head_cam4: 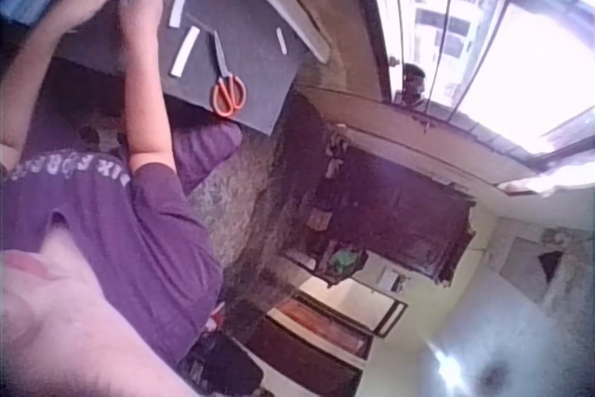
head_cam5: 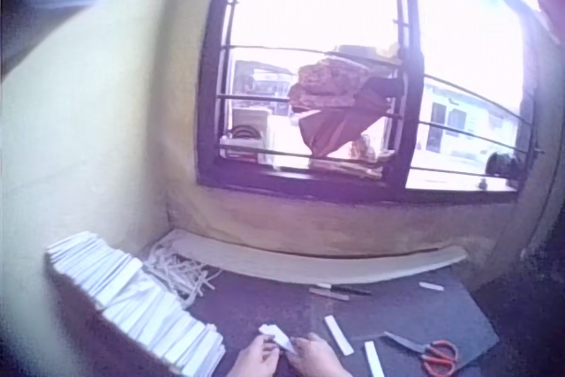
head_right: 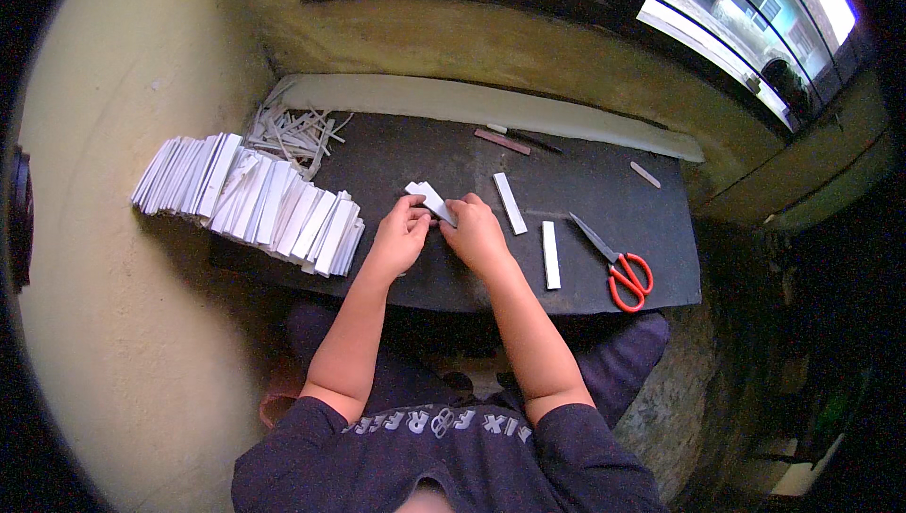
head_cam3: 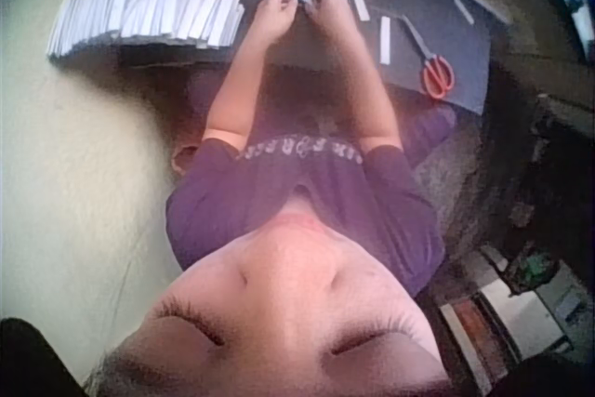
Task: The person sits on the floor and organizes a stack of white paper strips. They then use red-handled scissors to cut a larger sheet of paper into several long strips, placing the cut pieces on the table.
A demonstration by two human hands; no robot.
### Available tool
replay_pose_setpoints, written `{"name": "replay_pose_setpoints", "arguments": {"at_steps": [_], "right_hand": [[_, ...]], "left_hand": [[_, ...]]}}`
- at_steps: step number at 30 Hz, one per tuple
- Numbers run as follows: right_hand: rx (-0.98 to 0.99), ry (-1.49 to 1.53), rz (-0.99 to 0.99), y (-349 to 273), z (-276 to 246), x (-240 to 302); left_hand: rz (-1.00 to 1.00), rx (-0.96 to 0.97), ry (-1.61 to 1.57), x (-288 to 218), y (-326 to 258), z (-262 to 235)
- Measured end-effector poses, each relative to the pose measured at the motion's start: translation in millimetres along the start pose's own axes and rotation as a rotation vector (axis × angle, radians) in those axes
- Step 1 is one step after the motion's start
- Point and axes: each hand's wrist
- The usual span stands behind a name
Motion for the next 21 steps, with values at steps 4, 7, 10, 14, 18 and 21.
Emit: {"name": "replay_pose_setpoints", "arguments": {"at_steps": [4,7,10,14,18,21], "right_hand": [[-0.057,0.035,0.001,-3,-4,-6],[-0.240,0.121,0.112,-9,-25,-32],[-0.318,0.071,0.264,-16,-49,-44],[-0.292,0.003,0.274,-16,-43,-57],[-0.289,-0.067,0.235,-14,-39,-55],[-0.266,-0.083,0.238,-12,-44,-54]], "left_hand": [[-0.016,0.030,-0.076,-6,-2,1],[-0.015,0.029,-0.048,-19,-8,2],[-0.008,0.051,-0.057,-23,-10,0],[-0.018,0.082,-0.063,-25,-11,4],[-0.022,0.085,-0.068,-24,-11,6],[-0.013,0.092,-0.067,-25,-11,8]]}}
Point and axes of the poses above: each hand's wrist, its own y-axis towards the middle knuckle, its own z-axis out of the palm, x = y × z, and after that the axes turned 1 degree about y, right-handed
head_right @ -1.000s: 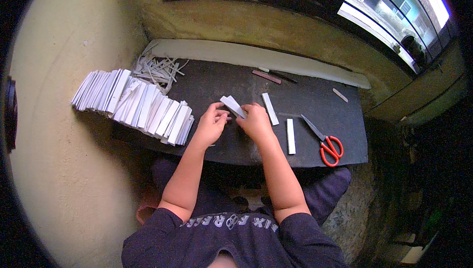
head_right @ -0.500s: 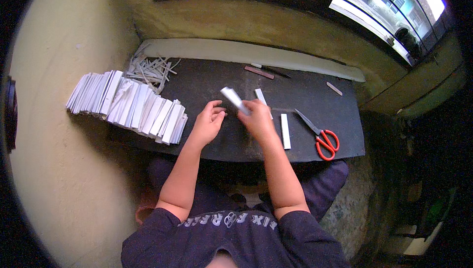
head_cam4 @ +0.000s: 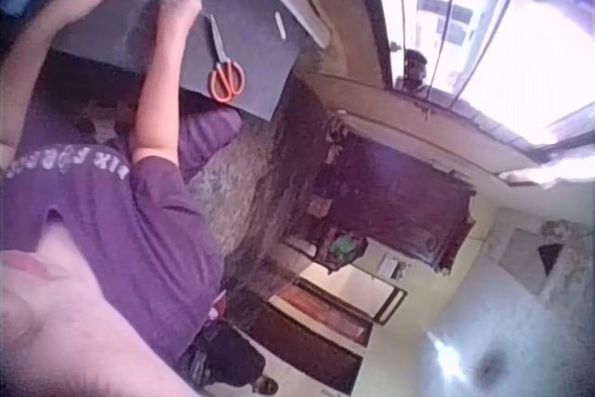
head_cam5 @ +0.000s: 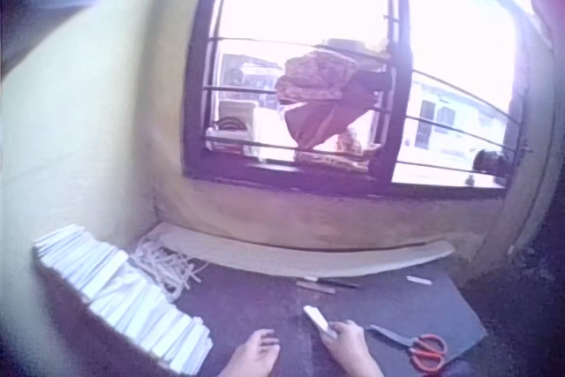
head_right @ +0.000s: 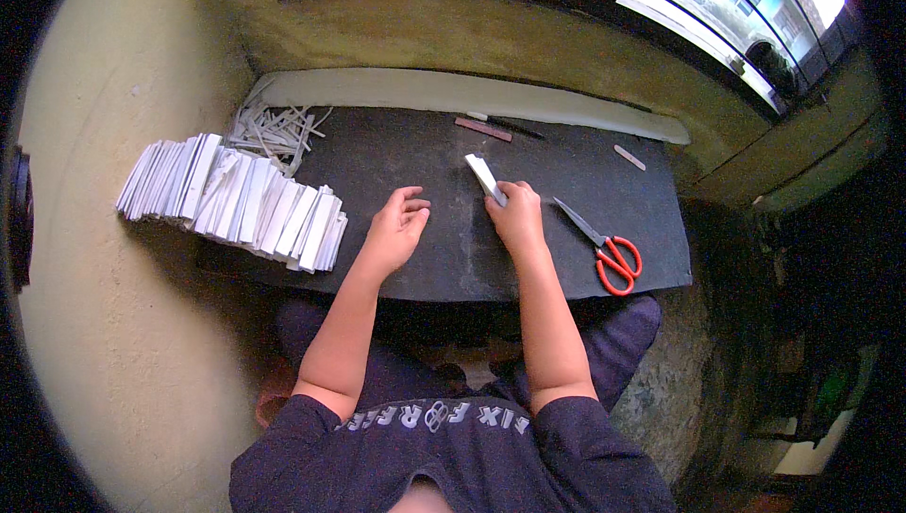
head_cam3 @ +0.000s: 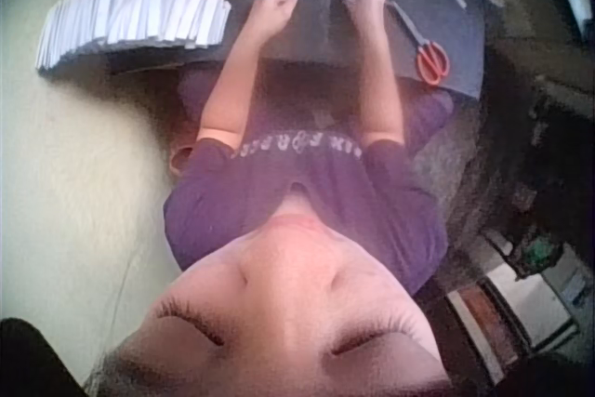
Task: The person sits on the floor and organizes a stack of white paper strips. They then use red-handled scissors to cut a larger sheet of paper into several long strips, placing the cut pieces on the table.
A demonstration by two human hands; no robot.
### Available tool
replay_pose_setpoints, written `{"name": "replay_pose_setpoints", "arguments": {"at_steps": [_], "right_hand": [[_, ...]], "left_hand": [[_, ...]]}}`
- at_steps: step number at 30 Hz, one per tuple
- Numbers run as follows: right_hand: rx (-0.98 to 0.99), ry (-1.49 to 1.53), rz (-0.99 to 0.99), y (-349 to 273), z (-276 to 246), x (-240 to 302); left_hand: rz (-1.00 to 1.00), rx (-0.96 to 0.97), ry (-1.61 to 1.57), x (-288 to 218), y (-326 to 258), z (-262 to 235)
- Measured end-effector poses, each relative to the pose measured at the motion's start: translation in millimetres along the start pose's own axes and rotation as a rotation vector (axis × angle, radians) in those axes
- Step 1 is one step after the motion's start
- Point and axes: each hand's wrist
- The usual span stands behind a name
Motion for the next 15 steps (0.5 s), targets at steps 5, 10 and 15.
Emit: {"name": "replay_pose_setpoints", "arguments": {"at_steps": [5,10,15], "right_hand": [[0.160,0.290,0.185,-9,-34,-9],[0.013,0.252,0.232,-60,-66,-31],[-0.095,-0.017,0.181,-78,-50,-40]], "left_hand": [[-0.007,0.070,-0.024,-6,-9,10],[0.052,0.233,-0.065,-8,-25,35],[0.033,0.362,-0.061,-2,-29,57]]}}
Point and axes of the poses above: each hand's wrist, its own y-axis towards the middle knuckle, its own z-axis out of the palm, x = y × z, and after that the axes turned 1 degree about y, right-handed
